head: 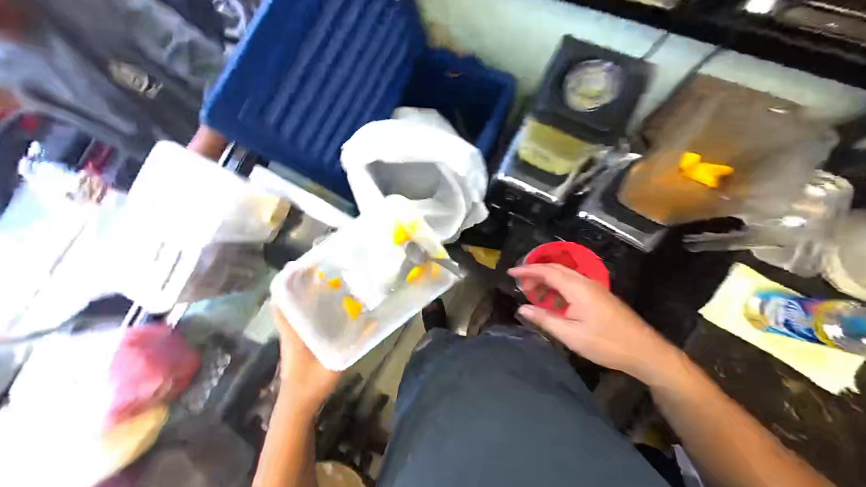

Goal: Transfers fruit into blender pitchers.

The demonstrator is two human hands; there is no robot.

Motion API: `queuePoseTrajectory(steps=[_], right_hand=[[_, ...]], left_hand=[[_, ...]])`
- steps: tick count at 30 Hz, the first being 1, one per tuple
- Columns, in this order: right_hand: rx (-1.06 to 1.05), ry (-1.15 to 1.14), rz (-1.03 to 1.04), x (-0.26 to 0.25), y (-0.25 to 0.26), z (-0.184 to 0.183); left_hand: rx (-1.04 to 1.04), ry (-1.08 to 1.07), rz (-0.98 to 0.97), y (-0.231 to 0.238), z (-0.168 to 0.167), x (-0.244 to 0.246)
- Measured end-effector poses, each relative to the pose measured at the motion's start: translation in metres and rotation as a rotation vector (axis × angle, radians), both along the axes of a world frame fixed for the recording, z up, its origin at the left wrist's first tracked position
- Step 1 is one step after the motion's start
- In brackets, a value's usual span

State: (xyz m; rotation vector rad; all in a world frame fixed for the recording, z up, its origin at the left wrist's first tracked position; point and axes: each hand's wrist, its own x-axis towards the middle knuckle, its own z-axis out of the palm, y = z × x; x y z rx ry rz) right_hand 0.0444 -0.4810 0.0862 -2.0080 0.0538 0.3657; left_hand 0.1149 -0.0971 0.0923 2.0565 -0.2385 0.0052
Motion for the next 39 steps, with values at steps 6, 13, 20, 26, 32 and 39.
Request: queuePoseTrajectory(steps=[6, 13, 20, 26, 32, 39], right_hand=[[-0.299, -0.264, 0.387, 0.107, 0.175, -0.049], [-0.312, -0.201, 0.278, 0.171, 0.238, -0.023], [-0.252, -0.601, 0.262, 0.070, 0.252, 0.076], [-0.427, -0.421, -0.018, 0.099, 0.164, 0.100], [-0.370, -0.528, -0.285, 0.029, 0.007, 0.112], [0.150, -0.707, -0.701, -0.023, -0.134, 0.139]], left_hand=[[0.023, -0.042, 0.273, 0.189, -0.016, -0.078], [0.178, -0.020, 0.400, 0.239, -0.009, -0.111], [0.354, -0.312, 0.135, 0.178, 0.001, -0.043], [0.343, -0.449, -0.136, 0.072, 0.041, 0.013], [0.306, -0.532, -0.372, -0.094, 0.071, 0.055], [0.083, -0.539, -0.713, -0.300, 0.091, 0.114]])
